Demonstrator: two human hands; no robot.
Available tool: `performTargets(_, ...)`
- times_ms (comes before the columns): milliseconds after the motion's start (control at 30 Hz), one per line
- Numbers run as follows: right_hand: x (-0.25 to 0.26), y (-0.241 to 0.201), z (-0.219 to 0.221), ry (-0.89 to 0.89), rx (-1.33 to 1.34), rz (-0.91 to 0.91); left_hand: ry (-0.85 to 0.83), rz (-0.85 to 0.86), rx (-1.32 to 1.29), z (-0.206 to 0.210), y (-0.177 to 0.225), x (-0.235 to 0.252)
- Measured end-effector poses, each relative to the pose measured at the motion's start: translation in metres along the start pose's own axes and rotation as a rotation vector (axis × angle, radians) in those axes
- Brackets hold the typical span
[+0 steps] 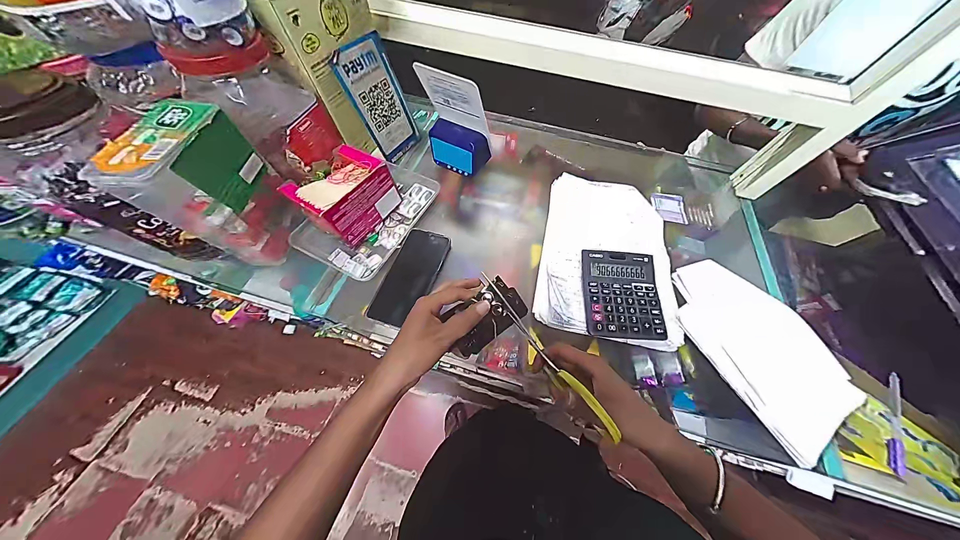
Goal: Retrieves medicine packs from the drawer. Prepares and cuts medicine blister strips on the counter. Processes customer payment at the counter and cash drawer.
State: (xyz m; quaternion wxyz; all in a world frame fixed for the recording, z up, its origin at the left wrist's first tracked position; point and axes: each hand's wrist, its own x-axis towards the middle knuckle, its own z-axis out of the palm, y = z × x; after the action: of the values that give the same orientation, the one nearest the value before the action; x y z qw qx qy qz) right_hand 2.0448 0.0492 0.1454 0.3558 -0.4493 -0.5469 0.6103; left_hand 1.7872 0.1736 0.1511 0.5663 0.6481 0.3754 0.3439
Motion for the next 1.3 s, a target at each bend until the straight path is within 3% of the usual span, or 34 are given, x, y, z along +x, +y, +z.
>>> performTargets(300,0.001,0.002,0.005,0.003,0.085,-0.026,0.029,-0.039,-0.015,0.002,0.014,-0.008)
performTargets(1300,0.001,0.0,0.006,0.082,-0.061,0.018,0.026,-0.092,-0.029,0.0,0.014,-0.012)
